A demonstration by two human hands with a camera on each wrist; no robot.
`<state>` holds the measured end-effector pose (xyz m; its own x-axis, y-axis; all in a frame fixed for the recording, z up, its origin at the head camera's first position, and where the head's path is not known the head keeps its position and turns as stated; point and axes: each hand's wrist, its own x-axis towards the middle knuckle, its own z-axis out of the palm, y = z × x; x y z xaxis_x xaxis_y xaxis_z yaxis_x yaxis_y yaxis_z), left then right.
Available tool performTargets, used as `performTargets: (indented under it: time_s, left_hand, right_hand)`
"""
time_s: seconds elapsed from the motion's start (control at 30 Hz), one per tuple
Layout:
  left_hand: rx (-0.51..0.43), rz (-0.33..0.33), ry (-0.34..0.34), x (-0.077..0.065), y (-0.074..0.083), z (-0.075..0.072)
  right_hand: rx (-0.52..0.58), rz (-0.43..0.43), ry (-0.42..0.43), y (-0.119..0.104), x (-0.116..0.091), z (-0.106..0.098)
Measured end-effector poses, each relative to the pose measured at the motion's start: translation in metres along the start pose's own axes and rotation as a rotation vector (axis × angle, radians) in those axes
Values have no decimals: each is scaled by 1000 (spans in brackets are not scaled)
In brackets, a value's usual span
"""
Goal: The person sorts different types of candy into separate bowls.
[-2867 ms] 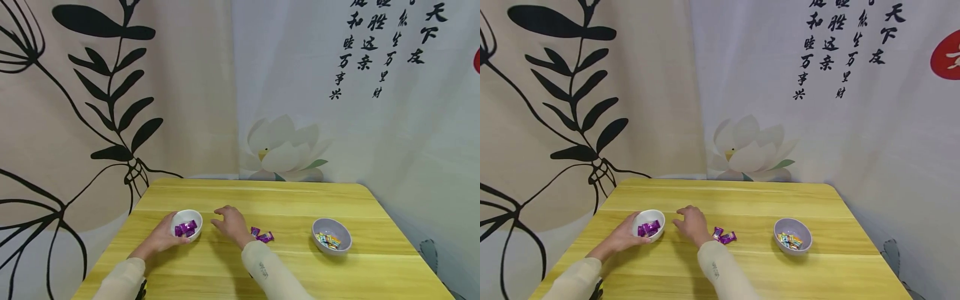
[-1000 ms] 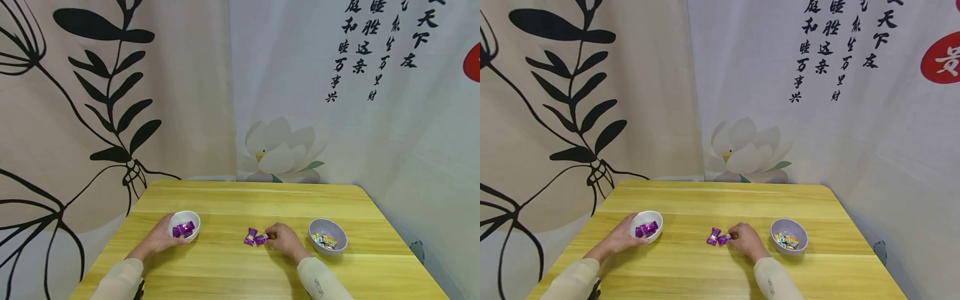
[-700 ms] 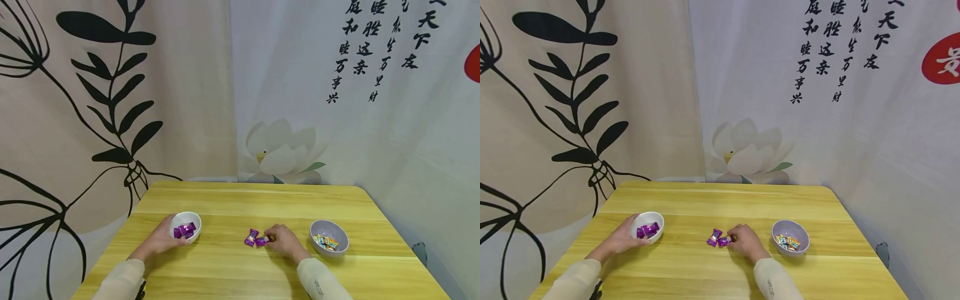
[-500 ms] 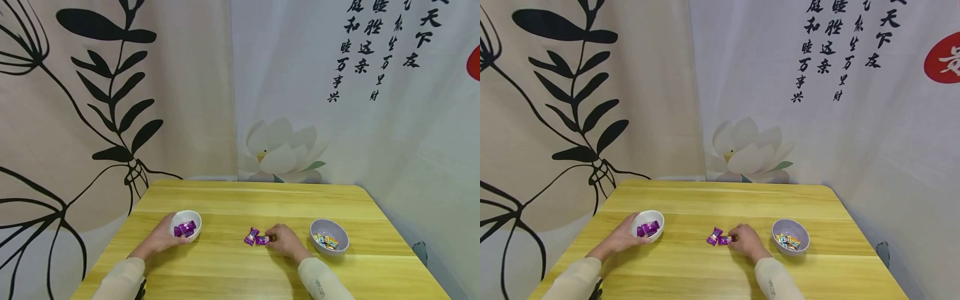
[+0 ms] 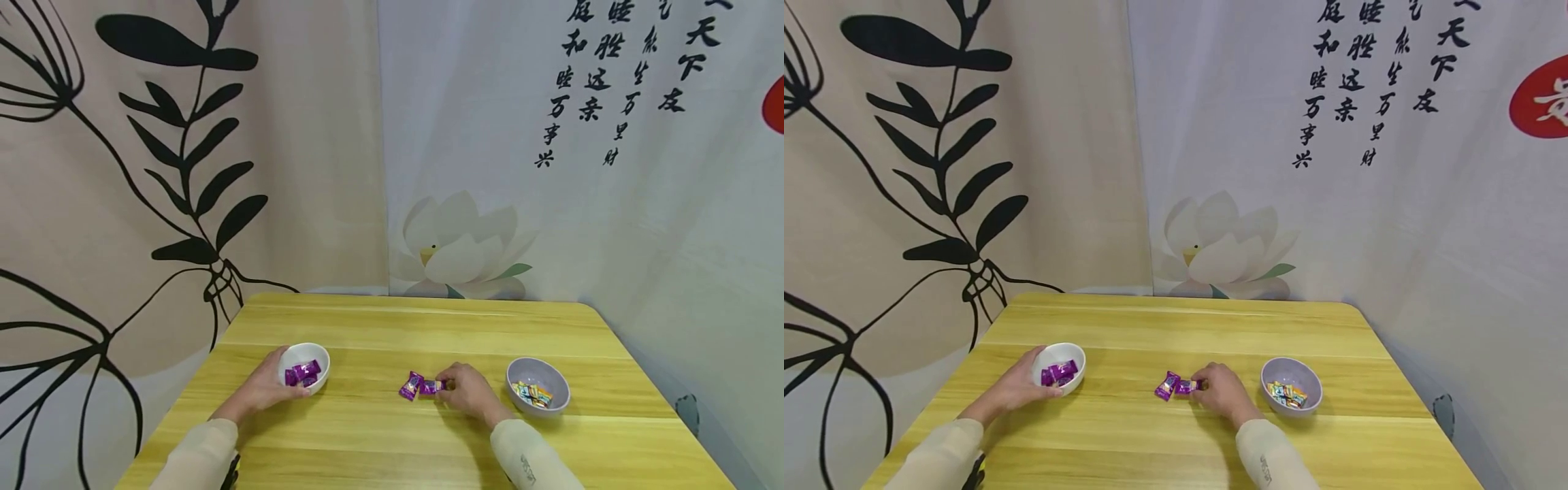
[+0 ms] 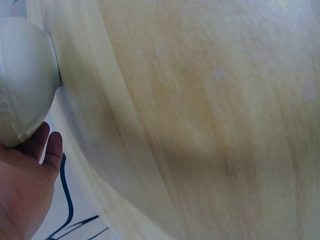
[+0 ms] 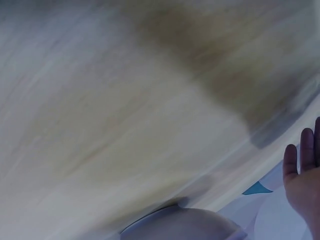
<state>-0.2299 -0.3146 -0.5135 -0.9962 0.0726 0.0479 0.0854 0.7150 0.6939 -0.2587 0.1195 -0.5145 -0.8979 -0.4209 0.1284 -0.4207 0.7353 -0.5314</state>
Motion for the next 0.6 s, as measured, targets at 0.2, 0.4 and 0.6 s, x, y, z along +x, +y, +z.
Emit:
performTargets:
  time_s: [0.2,0.4,0.6]
  left_hand:
    - [9,-4,0,0,-2,-1]
    - [14,-7,0,-1,-2,-1]
    - [10,-25,-7,-3,1,-2]
  right_hand:
    - [30,4,44,-3,5,3]
    - [63,-42,73,-12,13,9]
    - [90,-35,58,-28,20,14]
